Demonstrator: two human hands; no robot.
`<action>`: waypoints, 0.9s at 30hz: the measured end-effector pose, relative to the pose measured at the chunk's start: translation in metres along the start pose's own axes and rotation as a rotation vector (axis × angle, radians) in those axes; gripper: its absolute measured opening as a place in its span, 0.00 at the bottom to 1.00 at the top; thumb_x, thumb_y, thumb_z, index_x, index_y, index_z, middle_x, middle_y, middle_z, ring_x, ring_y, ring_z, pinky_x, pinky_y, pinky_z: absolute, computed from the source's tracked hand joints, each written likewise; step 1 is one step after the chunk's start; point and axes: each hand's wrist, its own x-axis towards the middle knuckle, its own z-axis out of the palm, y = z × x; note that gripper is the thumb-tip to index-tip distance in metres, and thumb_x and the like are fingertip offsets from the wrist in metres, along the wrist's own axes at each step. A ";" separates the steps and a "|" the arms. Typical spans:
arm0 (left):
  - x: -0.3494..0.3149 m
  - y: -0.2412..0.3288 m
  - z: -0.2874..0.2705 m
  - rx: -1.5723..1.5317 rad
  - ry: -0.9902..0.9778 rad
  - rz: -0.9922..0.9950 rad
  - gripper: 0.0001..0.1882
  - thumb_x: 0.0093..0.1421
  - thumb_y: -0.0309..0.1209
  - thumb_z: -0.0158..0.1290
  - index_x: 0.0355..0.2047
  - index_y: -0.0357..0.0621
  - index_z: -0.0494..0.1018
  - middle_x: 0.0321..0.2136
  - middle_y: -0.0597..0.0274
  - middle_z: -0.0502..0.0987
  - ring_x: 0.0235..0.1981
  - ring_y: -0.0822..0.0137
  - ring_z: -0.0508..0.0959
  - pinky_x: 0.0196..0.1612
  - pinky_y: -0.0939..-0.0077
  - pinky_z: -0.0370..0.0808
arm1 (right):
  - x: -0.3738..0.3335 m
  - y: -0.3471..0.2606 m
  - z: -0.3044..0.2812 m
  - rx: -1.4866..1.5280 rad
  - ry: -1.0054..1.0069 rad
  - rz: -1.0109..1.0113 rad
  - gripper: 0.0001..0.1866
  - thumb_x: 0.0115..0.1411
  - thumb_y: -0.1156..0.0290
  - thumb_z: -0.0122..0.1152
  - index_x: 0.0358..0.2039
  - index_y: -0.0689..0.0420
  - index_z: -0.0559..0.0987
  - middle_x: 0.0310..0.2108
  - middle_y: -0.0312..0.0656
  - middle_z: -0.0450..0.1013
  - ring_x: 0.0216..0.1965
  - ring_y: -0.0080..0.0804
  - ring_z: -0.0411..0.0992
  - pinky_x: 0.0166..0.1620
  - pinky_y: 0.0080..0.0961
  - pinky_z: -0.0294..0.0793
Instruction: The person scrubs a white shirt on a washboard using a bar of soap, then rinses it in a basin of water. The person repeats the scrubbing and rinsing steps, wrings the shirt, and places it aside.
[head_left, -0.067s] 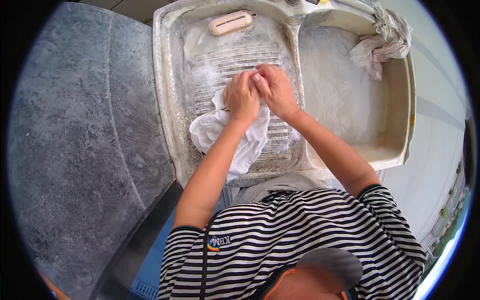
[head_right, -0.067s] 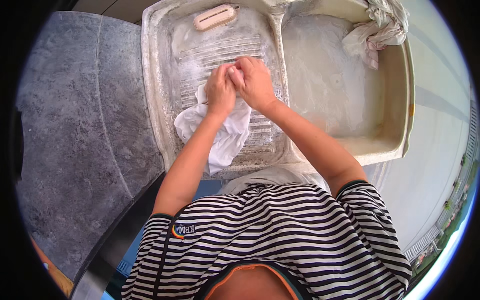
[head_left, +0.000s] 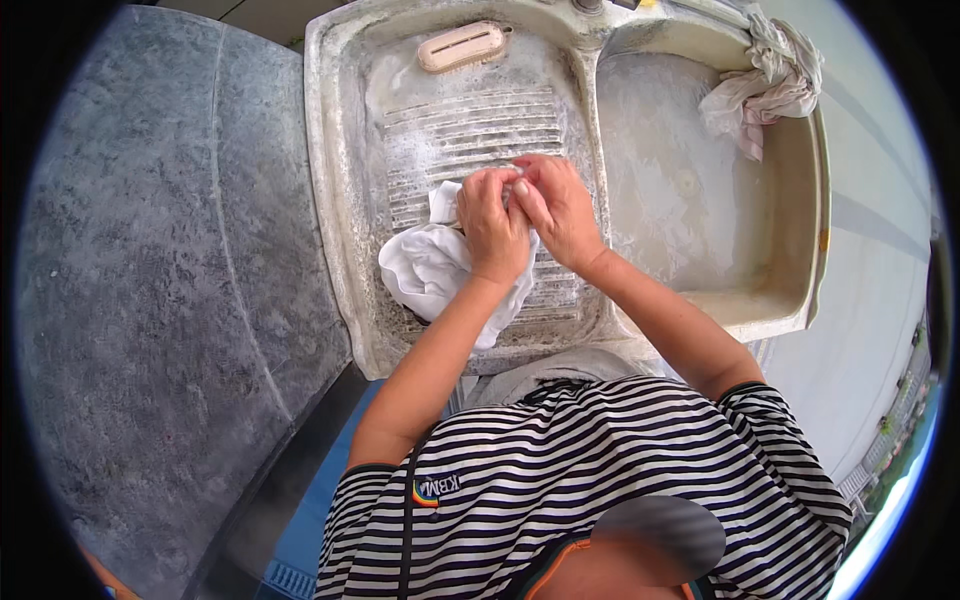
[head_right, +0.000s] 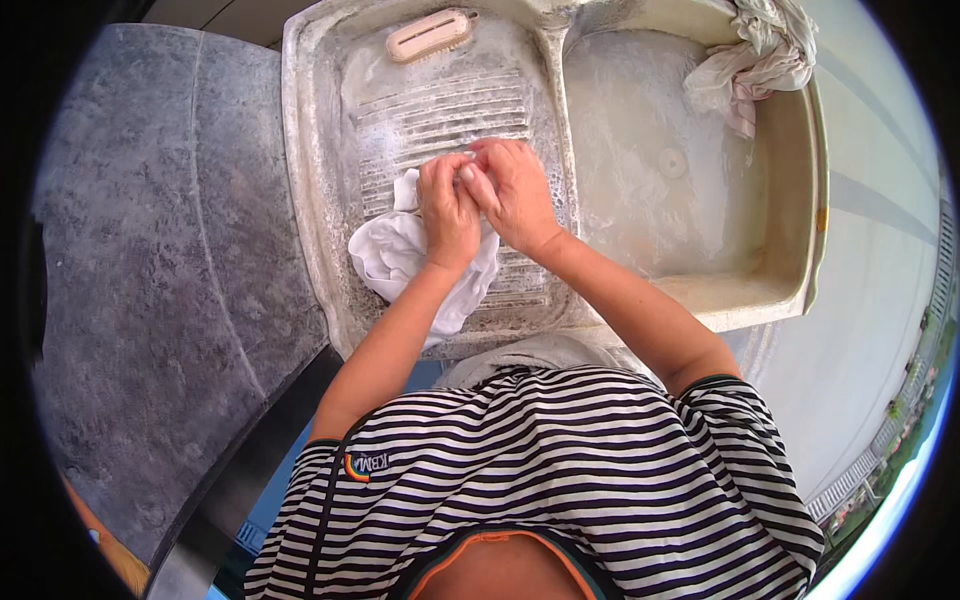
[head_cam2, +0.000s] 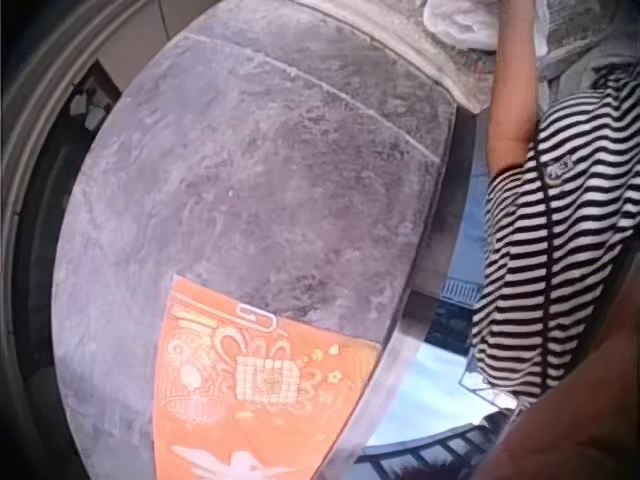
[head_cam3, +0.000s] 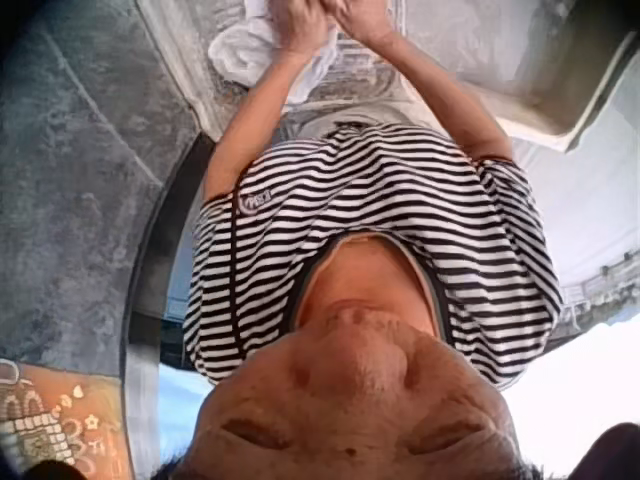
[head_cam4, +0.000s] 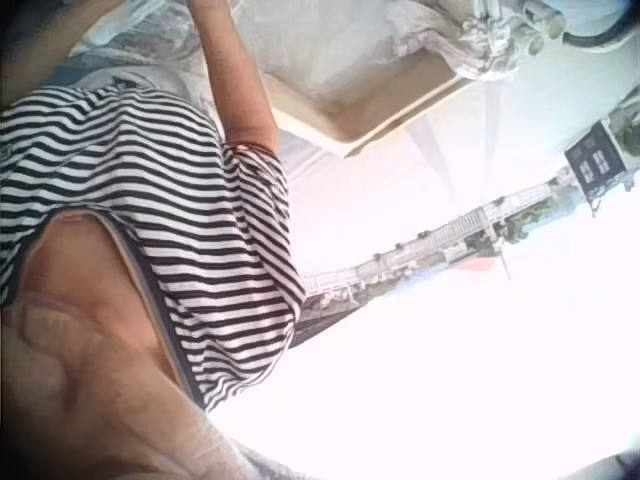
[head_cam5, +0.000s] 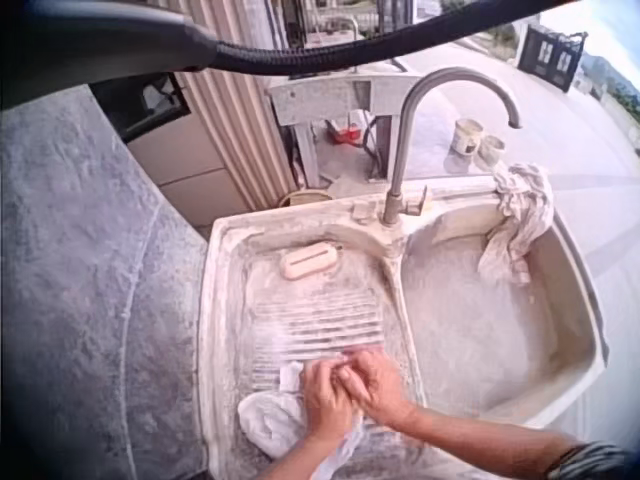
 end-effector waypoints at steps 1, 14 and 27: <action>-0.036 0.018 -0.012 -0.069 0.062 0.008 0.12 0.62 0.37 0.52 0.35 0.40 0.74 0.35 0.48 0.74 0.41 0.46 0.72 0.49 0.51 0.65 | -0.034 -0.017 -0.016 0.071 0.006 -0.008 0.15 0.62 0.60 0.55 0.35 0.58 0.81 0.39 0.49 0.77 0.44 0.49 0.73 0.48 0.43 0.71; 0.083 -0.023 0.037 0.253 -0.391 -0.057 0.13 0.65 0.45 0.47 0.38 0.56 0.78 0.47 0.59 0.75 0.49 0.52 0.71 0.53 0.56 0.65 | 0.047 0.064 0.043 -0.422 -0.040 0.067 0.19 0.65 0.57 0.49 0.29 0.56 0.82 0.37 0.45 0.78 0.44 0.51 0.71 0.47 0.44 0.71; 0.063 -0.001 0.024 0.094 -0.224 -0.209 0.23 0.68 0.41 0.41 0.24 0.41 0.77 0.27 0.50 0.79 0.35 0.48 0.78 0.44 0.57 0.72 | 0.041 0.037 0.035 -0.129 0.058 0.118 0.14 0.63 0.64 0.54 0.25 0.59 0.78 0.30 0.52 0.75 0.39 0.54 0.71 0.41 0.43 0.72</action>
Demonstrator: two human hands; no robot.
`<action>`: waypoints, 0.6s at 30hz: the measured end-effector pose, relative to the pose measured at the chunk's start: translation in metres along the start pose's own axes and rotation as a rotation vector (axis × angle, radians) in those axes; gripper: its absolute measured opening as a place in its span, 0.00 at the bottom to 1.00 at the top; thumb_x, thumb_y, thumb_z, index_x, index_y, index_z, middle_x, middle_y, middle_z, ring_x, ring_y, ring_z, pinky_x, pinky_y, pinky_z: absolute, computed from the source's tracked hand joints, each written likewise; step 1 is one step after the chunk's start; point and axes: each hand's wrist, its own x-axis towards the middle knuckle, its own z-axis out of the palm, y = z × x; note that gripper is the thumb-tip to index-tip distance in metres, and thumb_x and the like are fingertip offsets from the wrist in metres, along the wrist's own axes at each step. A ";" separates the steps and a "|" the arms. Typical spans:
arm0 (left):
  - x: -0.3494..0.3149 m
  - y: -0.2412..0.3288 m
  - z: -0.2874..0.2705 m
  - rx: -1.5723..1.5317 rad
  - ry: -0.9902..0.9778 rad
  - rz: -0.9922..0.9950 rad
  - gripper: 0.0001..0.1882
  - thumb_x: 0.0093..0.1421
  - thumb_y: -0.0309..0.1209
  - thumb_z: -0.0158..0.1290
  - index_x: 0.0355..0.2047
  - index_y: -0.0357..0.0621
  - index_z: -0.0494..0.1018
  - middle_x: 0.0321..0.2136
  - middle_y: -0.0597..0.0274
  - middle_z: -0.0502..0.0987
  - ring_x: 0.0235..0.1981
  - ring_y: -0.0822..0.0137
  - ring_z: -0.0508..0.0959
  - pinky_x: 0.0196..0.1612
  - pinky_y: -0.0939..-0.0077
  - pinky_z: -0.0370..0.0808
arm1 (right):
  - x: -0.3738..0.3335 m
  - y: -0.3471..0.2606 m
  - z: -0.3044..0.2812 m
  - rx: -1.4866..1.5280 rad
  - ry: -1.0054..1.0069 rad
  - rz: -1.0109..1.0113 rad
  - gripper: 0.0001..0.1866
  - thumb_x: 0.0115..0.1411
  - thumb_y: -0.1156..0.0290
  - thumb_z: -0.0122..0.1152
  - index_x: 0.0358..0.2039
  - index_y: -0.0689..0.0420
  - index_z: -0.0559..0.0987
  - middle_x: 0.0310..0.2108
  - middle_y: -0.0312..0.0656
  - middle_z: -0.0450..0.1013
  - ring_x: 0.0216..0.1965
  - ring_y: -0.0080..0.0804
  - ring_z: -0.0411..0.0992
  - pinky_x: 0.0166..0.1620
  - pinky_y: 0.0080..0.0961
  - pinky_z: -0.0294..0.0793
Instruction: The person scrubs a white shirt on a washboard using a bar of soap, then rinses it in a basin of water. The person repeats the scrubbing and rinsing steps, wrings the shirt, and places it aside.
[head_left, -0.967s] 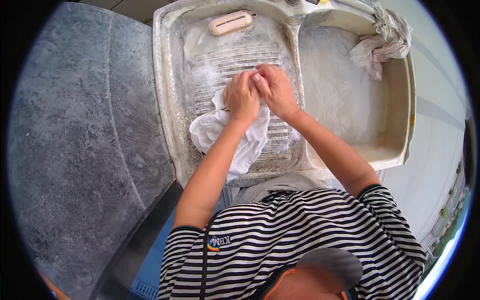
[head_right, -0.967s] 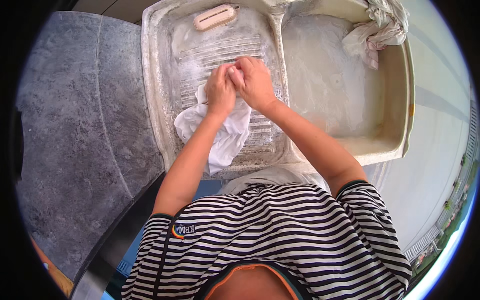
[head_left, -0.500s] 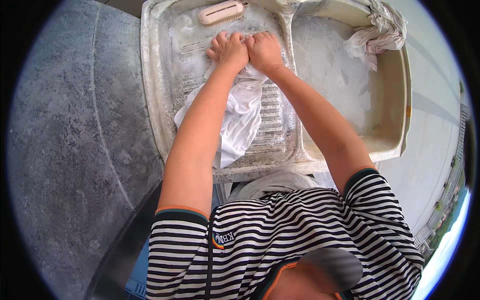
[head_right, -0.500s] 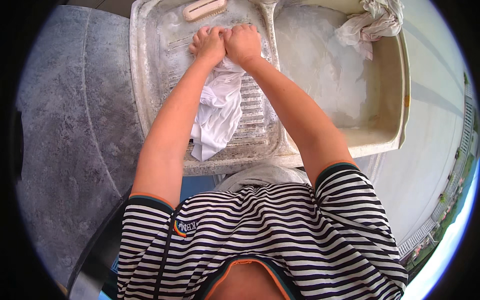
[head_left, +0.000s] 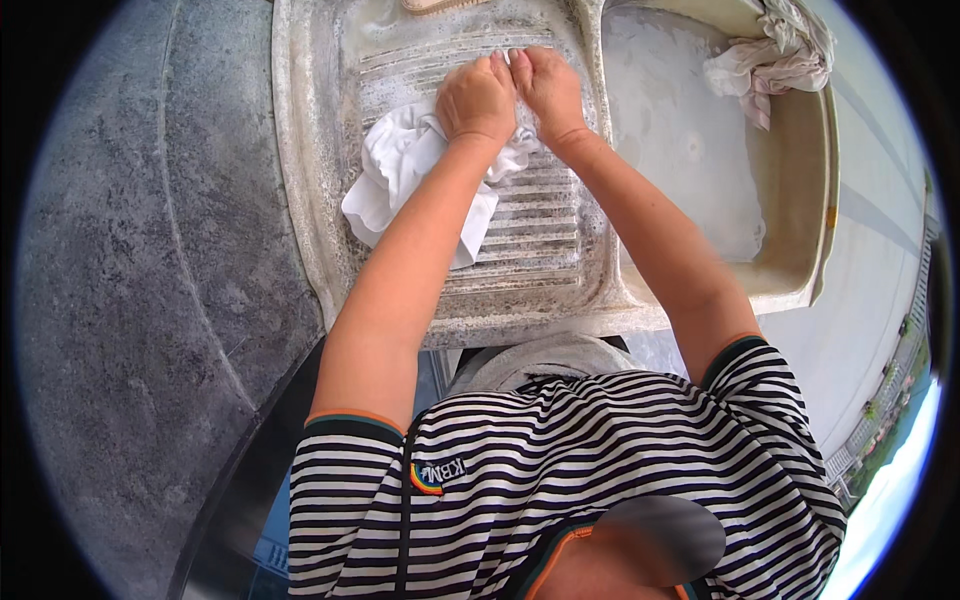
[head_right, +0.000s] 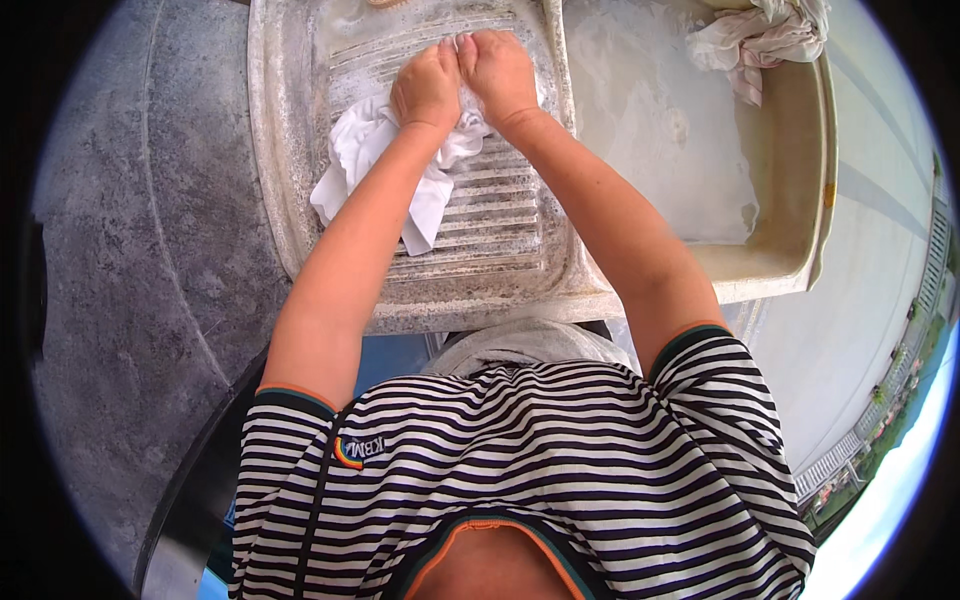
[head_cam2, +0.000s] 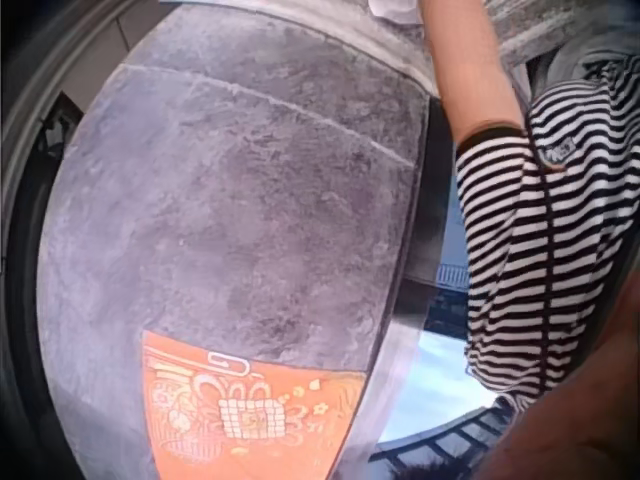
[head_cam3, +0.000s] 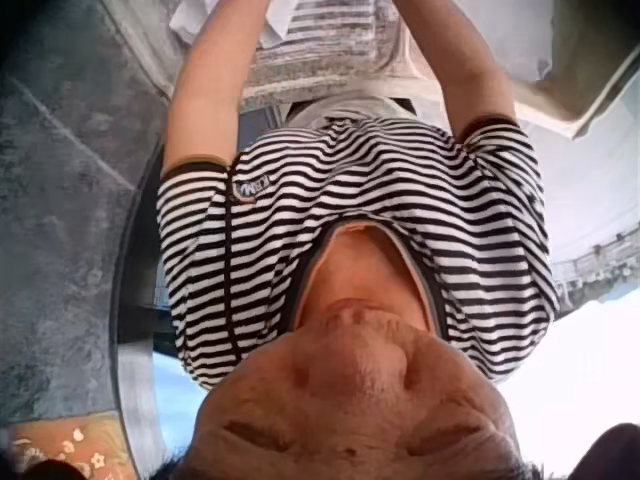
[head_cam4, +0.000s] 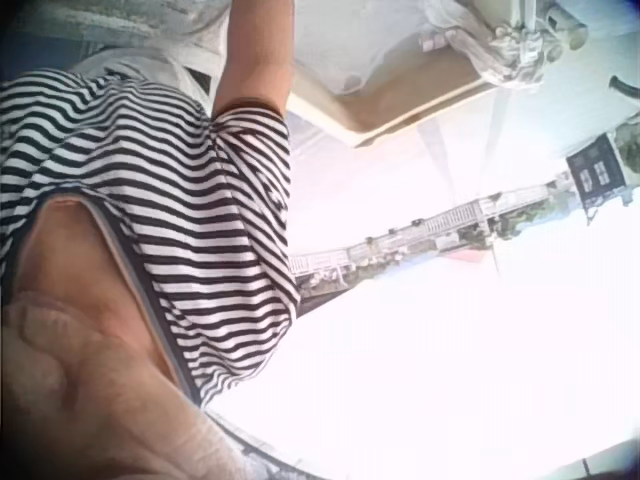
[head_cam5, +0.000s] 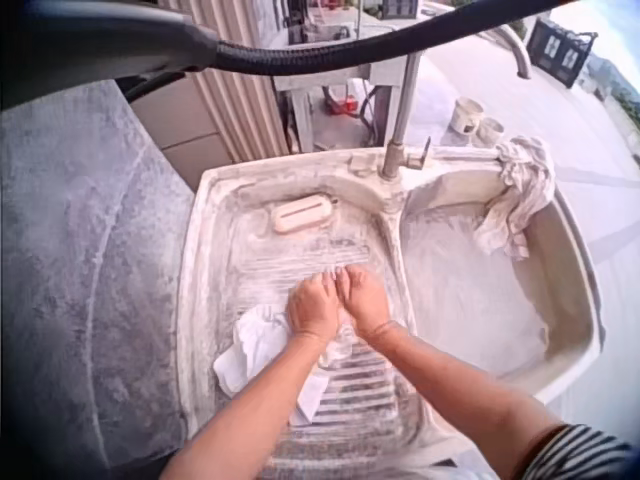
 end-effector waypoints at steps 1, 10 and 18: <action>0.022 -0.008 0.006 0.064 -0.103 -0.038 0.23 0.68 0.45 0.41 0.30 0.44 0.79 0.35 0.52 0.80 0.45 0.51 0.76 0.51 0.55 0.69 | 0.015 0.003 0.007 -0.063 -0.012 0.021 0.18 0.65 0.61 0.49 0.27 0.58 0.80 0.34 0.51 0.78 0.43 0.53 0.72 0.46 0.43 0.73; -0.118 -0.019 -0.051 -0.209 0.192 0.292 0.11 0.59 0.39 0.58 0.24 0.49 0.71 0.31 0.62 0.69 0.37 0.56 0.68 0.44 0.59 0.64 | -0.101 -0.051 -0.075 0.152 -0.047 -0.270 0.08 0.57 0.65 0.62 0.31 0.55 0.76 0.41 0.41 0.75 0.45 0.45 0.70 0.54 0.40 0.66; -0.013 -0.017 -0.016 0.089 0.065 0.105 0.17 0.65 0.41 0.47 0.27 0.45 0.79 0.25 0.50 0.79 0.32 0.46 0.78 0.37 0.53 0.74 | -0.019 -0.019 -0.001 -0.152 0.089 -0.169 0.12 0.60 0.61 0.57 0.25 0.54 0.76 0.31 0.42 0.76 0.36 0.46 0.72 0.41 0.43 0.69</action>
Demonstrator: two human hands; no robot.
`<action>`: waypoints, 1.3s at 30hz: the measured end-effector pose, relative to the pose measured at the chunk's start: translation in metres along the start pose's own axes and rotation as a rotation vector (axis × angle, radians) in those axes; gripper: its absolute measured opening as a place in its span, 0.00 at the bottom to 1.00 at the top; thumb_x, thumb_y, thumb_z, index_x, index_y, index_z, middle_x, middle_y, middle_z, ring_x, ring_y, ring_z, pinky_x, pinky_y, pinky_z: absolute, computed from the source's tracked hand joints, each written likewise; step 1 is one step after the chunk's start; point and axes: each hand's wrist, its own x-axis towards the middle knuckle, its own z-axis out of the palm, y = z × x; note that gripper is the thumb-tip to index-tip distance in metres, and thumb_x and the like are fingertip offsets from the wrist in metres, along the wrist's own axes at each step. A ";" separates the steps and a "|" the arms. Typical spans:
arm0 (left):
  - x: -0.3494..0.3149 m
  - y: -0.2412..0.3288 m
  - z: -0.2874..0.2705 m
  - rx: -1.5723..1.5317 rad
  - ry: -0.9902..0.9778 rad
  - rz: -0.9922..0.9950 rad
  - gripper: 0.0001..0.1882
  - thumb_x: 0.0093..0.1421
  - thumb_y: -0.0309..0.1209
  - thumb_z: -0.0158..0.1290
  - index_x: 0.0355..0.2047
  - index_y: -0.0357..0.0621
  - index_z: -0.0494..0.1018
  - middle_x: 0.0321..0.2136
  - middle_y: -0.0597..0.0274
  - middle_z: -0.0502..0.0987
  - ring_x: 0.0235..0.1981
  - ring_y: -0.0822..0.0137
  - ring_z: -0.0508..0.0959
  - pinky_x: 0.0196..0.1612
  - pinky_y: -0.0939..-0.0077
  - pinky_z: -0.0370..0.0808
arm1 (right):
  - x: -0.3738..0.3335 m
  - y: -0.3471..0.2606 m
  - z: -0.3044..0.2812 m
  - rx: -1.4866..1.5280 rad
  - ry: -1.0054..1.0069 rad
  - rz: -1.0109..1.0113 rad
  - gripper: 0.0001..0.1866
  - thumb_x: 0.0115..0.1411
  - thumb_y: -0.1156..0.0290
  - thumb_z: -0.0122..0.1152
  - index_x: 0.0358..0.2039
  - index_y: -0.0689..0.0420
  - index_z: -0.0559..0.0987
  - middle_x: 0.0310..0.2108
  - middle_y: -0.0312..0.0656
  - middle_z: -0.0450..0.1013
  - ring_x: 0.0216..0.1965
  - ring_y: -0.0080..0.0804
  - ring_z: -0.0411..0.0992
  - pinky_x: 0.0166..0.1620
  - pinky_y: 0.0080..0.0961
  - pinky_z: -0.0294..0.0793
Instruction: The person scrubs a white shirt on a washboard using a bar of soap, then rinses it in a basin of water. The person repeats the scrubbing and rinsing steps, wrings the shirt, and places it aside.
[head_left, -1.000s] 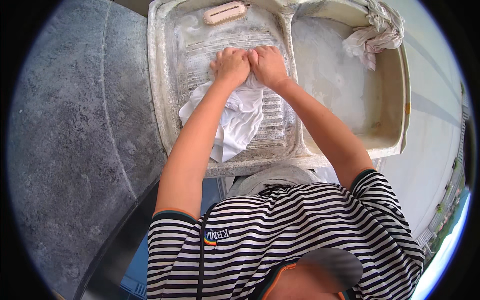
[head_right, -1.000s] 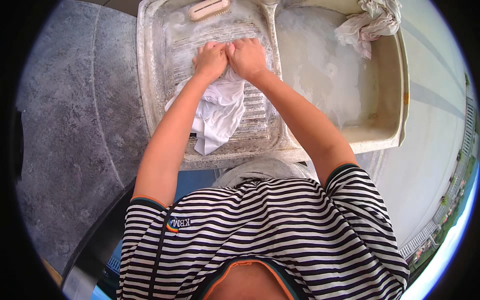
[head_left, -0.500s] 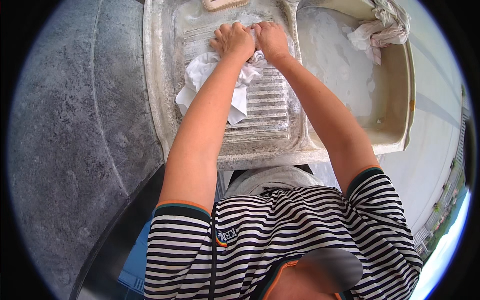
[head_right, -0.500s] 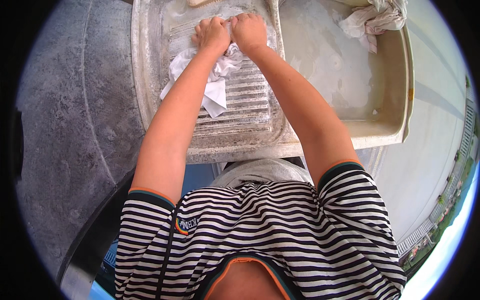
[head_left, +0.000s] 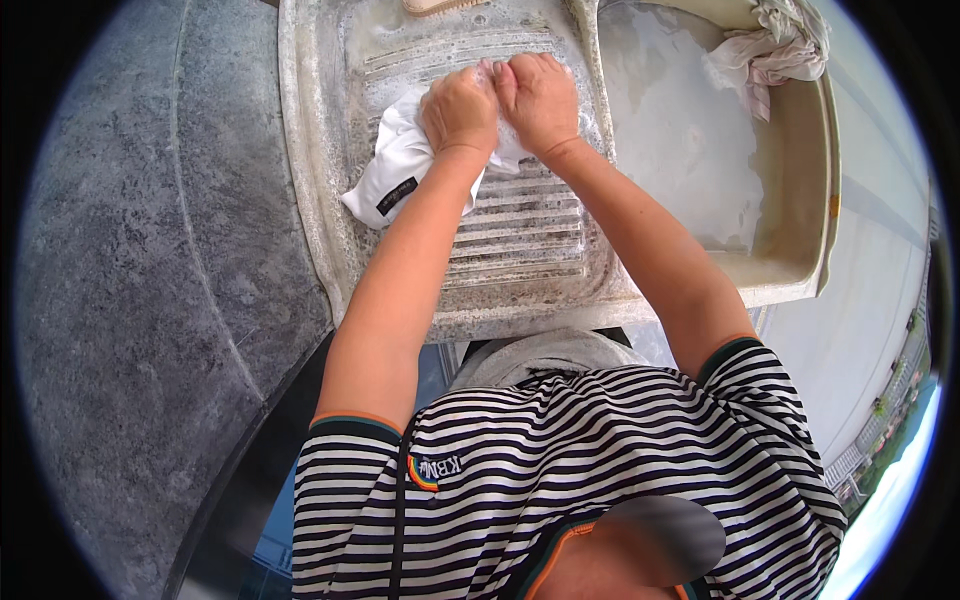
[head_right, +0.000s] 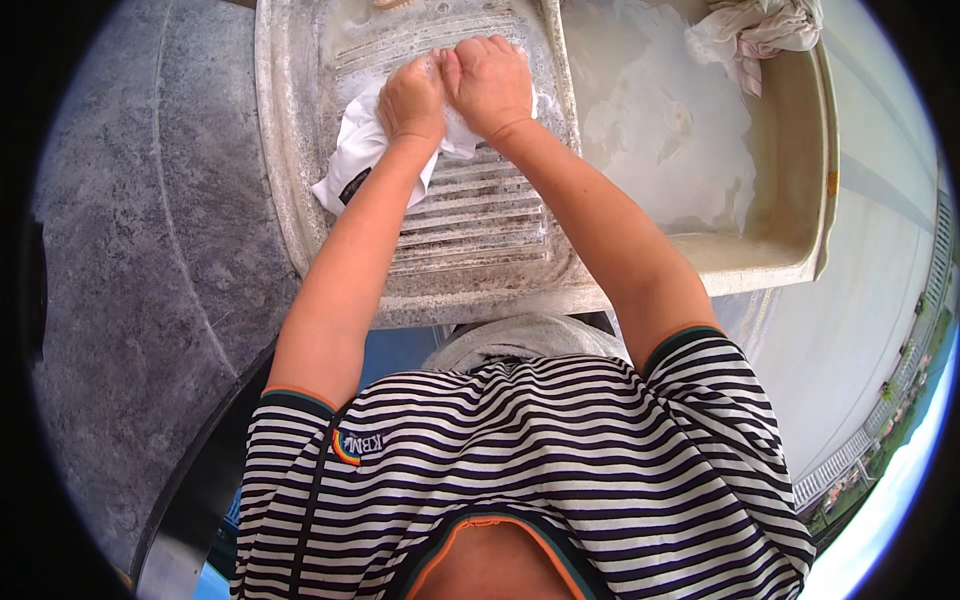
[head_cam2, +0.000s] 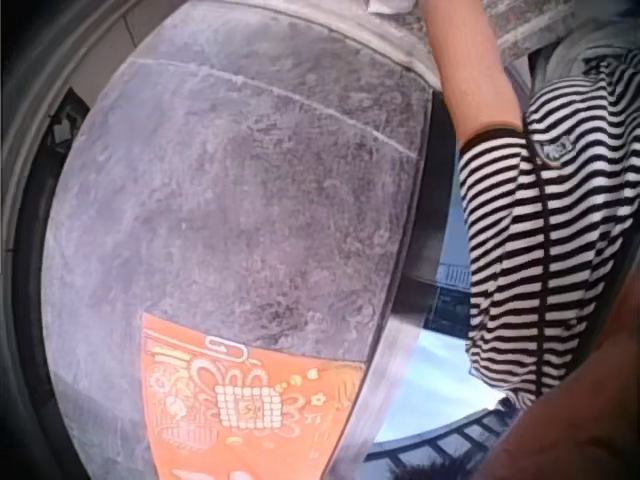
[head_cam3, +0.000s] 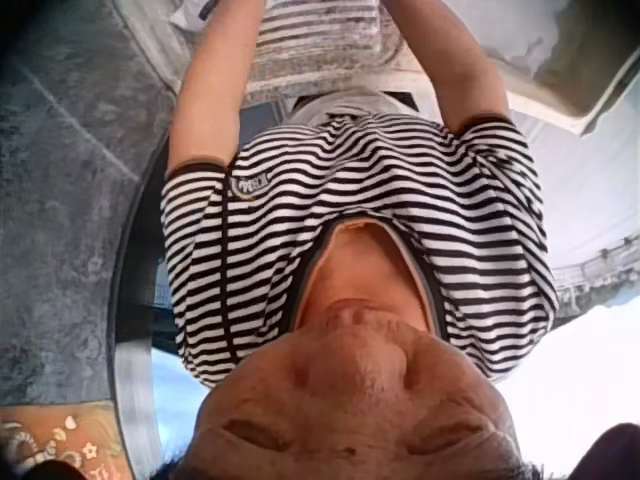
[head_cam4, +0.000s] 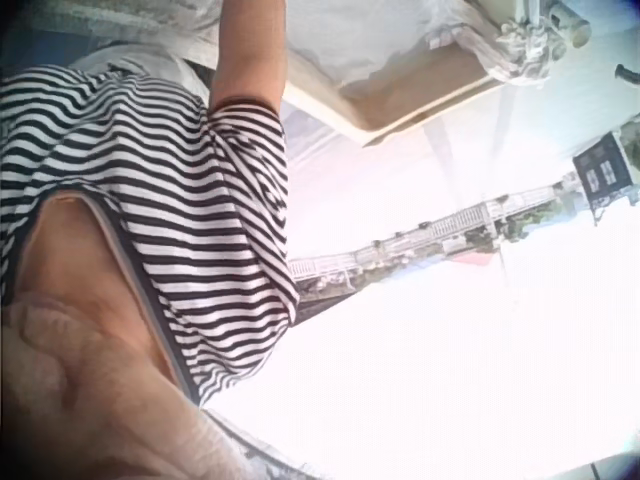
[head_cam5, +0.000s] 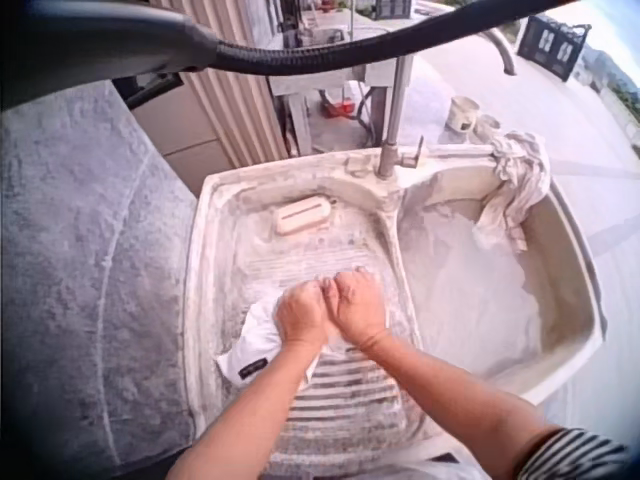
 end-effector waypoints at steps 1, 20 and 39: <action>0.017 -0.003 -0.001 0.031 -0.099 -0.171 0.19 0.67 0.45 0.44 0.32 0.48 0.80 0.32 0.50 0.81 0.39 0.46 0.78 0.46 0.53 0.73 | 0.021 -0.006 0.005 -0.044 -0.190 0.197 0.16 0.63 0.56 0.53 0.30 0.54 0.82 0.40 0.43 0.78 0.44 0.46 0.72 0.48 0.43 0.69; 0.043 -0.021 0.017 0.193 0.017 -0.065 0.18 0.65 0.47 0.47 0.36 0.50 0.81 0.45 0.60 0.77 0.51 0.56 0.72 0.54 0.53 0.64 | 0.037 -0.005 0.019 -0.175 -0.072 0.119 0.15 0.60 0.55 0.56 0.29 0.52 0.81 0.37 0.42 0.77 0.43 0.44 0.72 0.48 0.39 0.68; 0.066 -0.045 0.010 0.127 -0.081 -0.063 0.13 0.64 0.43 0.49 0.38 0.55 0.80 0.46 0.61 0.77 0.55 0.58 0.70 0.54 0.50 0.66 | 0.050 -0.010 0.015 -0.089 -0.106 -0.150 0.12 0.63 0.60 0.56 0.35 0.53 0.82 0.35 0.39 0.78 0.37 0.40 0.74 0.40 0.39 0.71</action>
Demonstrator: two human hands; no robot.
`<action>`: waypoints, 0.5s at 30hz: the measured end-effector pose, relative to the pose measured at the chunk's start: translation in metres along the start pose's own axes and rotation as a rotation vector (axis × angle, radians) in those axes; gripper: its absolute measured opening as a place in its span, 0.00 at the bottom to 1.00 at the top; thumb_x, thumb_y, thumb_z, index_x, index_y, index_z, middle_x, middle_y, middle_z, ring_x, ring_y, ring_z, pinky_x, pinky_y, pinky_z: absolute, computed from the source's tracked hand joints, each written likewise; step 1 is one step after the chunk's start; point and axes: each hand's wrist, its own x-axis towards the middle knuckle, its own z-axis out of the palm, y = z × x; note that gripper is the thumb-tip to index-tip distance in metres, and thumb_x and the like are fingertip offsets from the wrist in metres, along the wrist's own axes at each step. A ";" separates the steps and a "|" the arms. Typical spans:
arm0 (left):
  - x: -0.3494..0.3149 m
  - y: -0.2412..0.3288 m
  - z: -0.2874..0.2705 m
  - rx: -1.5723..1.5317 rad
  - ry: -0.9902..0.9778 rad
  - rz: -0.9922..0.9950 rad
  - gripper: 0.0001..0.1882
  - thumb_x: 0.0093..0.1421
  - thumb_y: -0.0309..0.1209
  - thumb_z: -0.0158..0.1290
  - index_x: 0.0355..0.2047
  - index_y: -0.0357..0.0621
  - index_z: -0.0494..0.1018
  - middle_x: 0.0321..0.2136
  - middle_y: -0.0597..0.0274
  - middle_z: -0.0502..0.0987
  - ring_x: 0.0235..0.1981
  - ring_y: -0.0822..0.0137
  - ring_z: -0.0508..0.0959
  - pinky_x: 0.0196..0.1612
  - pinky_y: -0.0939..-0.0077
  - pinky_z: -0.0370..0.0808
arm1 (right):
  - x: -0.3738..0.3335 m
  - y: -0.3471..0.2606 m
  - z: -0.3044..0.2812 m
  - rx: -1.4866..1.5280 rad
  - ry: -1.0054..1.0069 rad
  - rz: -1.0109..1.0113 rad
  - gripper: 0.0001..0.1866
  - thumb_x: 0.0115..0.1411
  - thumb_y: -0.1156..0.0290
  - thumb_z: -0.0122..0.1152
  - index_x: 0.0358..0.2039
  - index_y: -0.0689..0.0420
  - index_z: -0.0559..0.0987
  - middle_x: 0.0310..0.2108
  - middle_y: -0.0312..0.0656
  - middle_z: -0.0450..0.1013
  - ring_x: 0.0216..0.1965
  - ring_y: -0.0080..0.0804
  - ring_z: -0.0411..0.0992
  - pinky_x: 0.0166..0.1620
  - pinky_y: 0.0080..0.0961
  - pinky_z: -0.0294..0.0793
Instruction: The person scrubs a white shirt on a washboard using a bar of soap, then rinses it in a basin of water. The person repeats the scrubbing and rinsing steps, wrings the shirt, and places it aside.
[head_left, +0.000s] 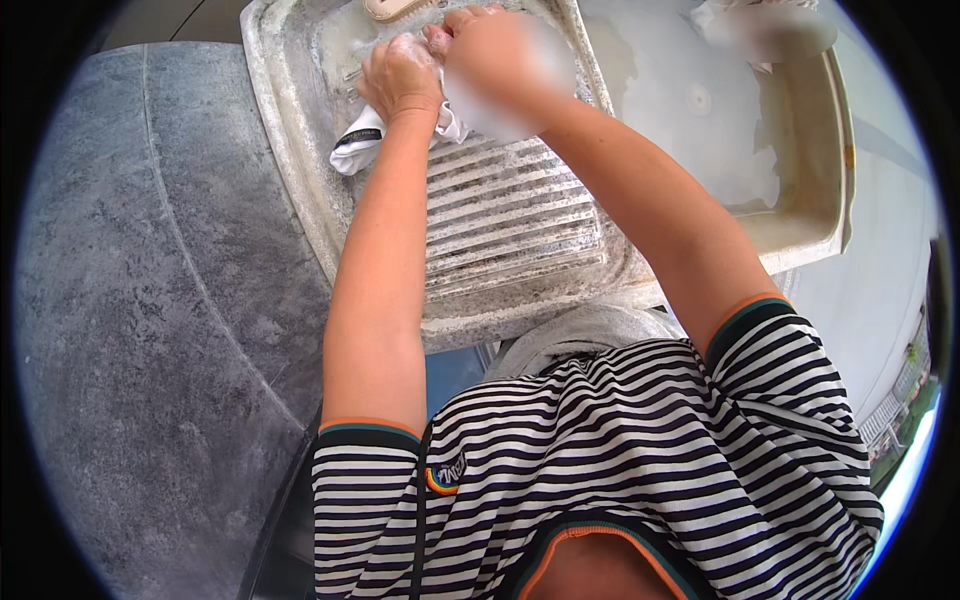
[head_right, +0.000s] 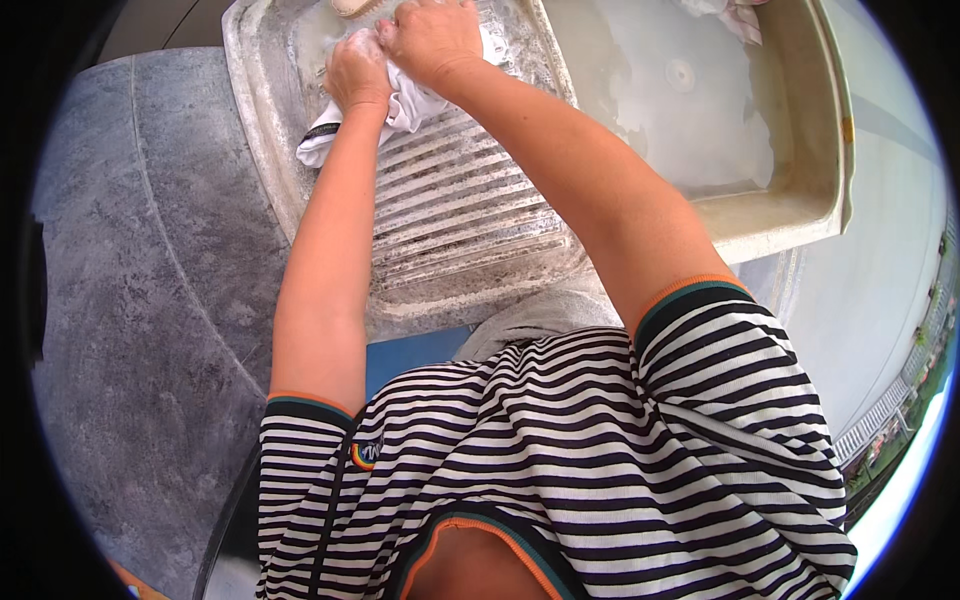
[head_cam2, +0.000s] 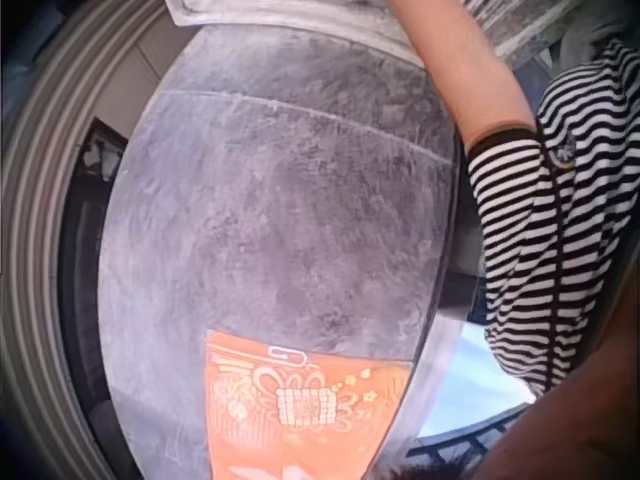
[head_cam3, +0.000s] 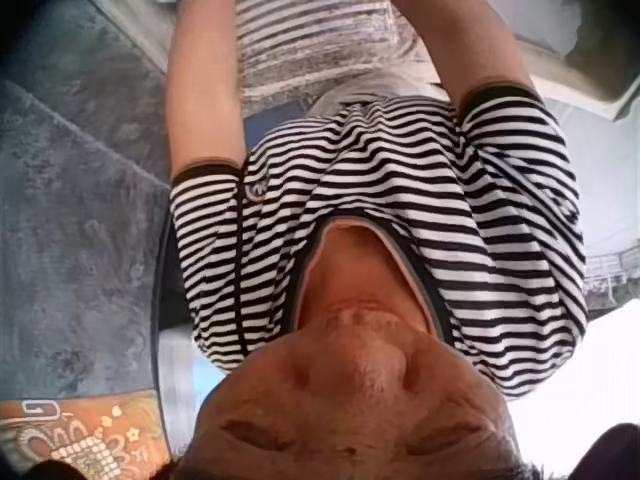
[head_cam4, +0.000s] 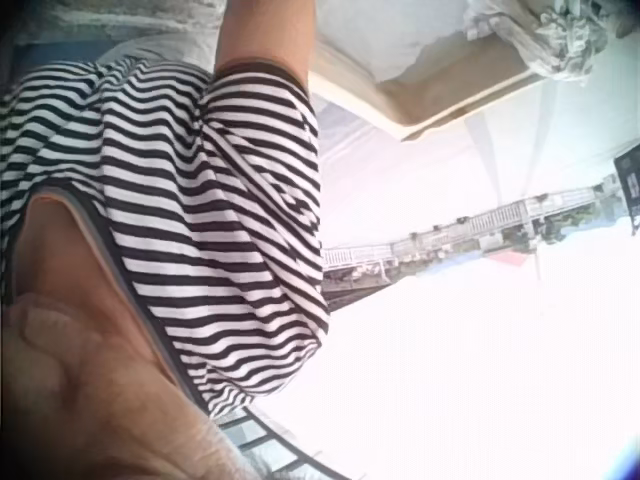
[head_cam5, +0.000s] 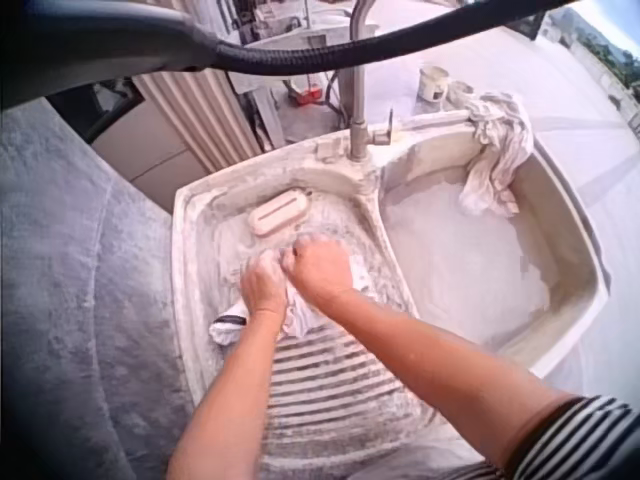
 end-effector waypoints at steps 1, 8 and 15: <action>0.001 0.003 0.000 -0.054 0.008 -0.046 0.13 0.64 0.44 0.50 0.43 0.60 0.80 0.52 0.63 0.75 0.60 0.59 0.66 0.57 0.47 0.63 | 0.000 0.010 0.001 -0.022 0.042 -0.132 0.12 0.65 0.61 0.55 0.39 0.54 0.81 0.35 0.40 0.78 0.34 0.39 0.75 0.37 0.39 0.72; -0.124 -0.008 -0.056 -0.261 0.016 0.175 0.18 0.62 0.51 0.56 0.39 0.51 0.79 0.51 0.49 0.69 0.54 0.47 0.70 0.54 0.54 0.68 | -0.079 -0.014 -0.051 0.301 -0.093 0.039 0.14 0.56 0.53 0.65 0.27 0.50 0.84 0.42 0.37 0.77 0.48 0.44 0.72 0.51 0.41 0.68; -0.072 0.002 0.006 -0.530 0.103 0.112 0.14 0.62 0.38 0.53 0.24 0.42 0.73 0.32 0.56 0.75 0.37 0.53 0.74 0.44 0.54 0.66 | -0.066 0.017 0.005 0.181 -0.053 0.100 0.10 0.50 0.56 0.66 0.25 0.48 0.81 0.35 0.34 0.75 0.41 0.40 0.73 0.45 0.38 0.70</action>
